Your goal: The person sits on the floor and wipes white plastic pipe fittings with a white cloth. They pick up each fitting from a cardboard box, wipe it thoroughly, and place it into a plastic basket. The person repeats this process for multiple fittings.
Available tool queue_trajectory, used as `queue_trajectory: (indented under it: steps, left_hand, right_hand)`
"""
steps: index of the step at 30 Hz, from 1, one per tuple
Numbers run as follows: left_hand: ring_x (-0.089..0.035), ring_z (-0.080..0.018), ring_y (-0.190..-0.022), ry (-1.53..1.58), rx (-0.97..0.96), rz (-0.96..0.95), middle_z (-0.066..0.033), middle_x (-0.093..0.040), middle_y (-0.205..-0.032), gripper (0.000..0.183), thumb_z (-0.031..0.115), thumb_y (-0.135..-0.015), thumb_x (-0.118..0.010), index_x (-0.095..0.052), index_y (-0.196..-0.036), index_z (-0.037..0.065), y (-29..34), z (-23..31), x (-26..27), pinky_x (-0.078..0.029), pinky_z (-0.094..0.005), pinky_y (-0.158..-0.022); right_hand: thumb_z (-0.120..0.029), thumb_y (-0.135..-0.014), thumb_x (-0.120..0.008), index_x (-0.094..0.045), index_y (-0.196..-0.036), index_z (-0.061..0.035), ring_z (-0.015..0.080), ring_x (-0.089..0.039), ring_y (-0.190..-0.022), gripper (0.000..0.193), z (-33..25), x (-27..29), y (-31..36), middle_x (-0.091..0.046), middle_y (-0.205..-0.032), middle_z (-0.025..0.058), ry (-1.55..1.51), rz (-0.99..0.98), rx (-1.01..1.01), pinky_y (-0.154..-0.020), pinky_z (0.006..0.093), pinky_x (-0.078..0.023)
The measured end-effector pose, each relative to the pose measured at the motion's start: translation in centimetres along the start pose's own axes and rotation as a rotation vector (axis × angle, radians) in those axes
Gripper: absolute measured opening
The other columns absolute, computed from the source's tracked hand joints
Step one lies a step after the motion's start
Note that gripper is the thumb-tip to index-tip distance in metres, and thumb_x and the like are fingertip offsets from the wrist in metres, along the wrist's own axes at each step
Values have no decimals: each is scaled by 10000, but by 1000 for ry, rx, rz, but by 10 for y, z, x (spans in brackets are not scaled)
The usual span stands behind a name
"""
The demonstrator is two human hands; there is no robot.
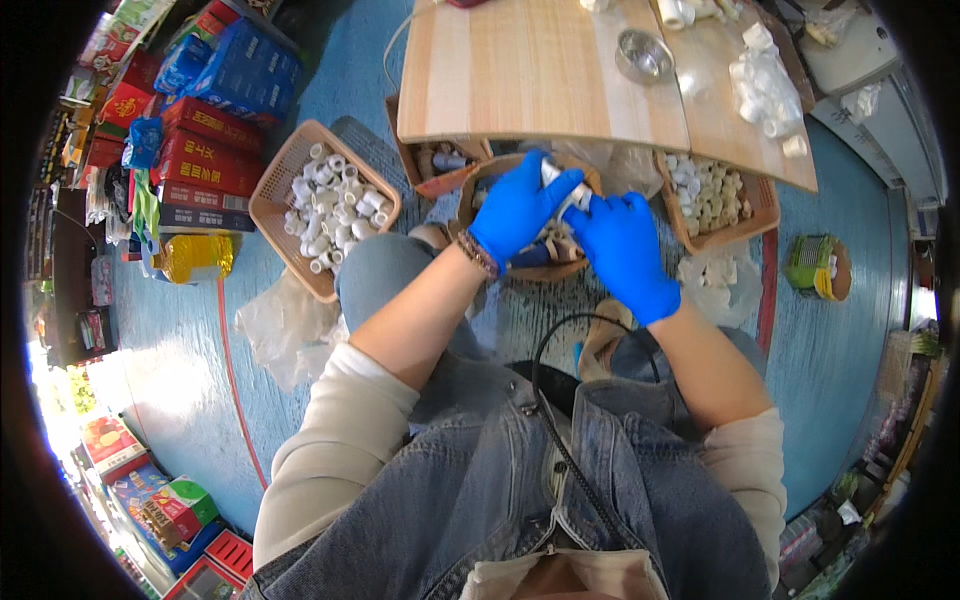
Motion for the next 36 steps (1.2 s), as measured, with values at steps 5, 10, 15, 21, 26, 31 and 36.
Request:
queue_trajectory:
  steps: [5, 10, 15, 21, 26, 31, 36]
  left_hand:
    - [-563, -248, -925, -173, -359, 137, -145, -555, -988, 456, 240, -737, -697, -506, -1081, 10, 16, 30, 14, -455, -337, -784]
    - [-538, -241, -918, 46, -704, 139, -115, -536, -961, 591, 464, -680, -697, -528, -1017, 8, 27, 60, 34, -439, -360, -805]
    - [-534, -210, -905, 296, -553, 100, -99, -542, -939, 716, 624, -642, -656, -534, -981, 5, 23, 49, 35, -435, -357, -799]
    - [-565, -201, -937, 301, -358, 276, -117, -571, -988, 565, 455, -861, -508, -443, -1171, -13, 18, 31, 47, -460, -324, -837]
    - [-561, -261, -925, 1082, -71, 153, -107, -571, -908, 636, 546, -901, -325, -441, -1153, -26, 2, 10, 66, -439, -381, -881]
    - [-533, -304, -951, 1466, 11, 51, -147, -550, -969, 636, 565, -884, -348, -452, -1138, -9, 1, 15, 69, -407, -472, -913]
    - [-521, -348, -1015, 1353, -62, 314, -148, -542, -1045, 582, 535, -872, -418, -464, -1134, 18, 10, -5, 124, -418, -489, -897]
  right_hand:
    - [-143, -815, -562, -502, -1196, -82, 259, -608, -861, 390, -2, -26, 13, -625, -875, 154, -1110, -226, -370, -789, 339, -447]
    - [-241, -904, -474, -452, -1231, -82, 185, -592, -859, 364, -27, -25, 25, -596, -964, 92, -2204, -514, -597, -778, 300, -479]
    - [-236, -897, -484, -501, -1149, -101, 152, -596, -732, 286, -22, 3, 19, -599, -828, 74, -2082, -407, -535, -682, 294, -489]
    - [-152, -773, -572, -524, -1172, -160, 276, -583, -527, 401, -2, 46, -6, -586, -626, 133, -337, 37, -55, -541, 358, -484]
    - [-73, -836, -523, -490, -1210, -38, 203, -621, -748, 377, 54, 34, 13, -630, -870, 115, -959, 62, -480, -764, 305, -476]
    - [-42, -852, -523, -490, -1200, 0, 172, -555, -985, 352, 61, 16, 12, -546, -1122, 95, -1273, 104, -496, -839, 279, -441]
    - [-14, -822, -545, -548, -1103, -6, 208, -516, -1063, 282, 53, 6, 12, -530, -1143, 112, -1096, -18, -391, -876, 303, -427]
Point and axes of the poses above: each hand's wrist, its own y-axis away from the middle knuckle, its own x-axis out of the back of the hand, z = x × y, the point moved 7 cm from there along -y, towards the middle knuckle
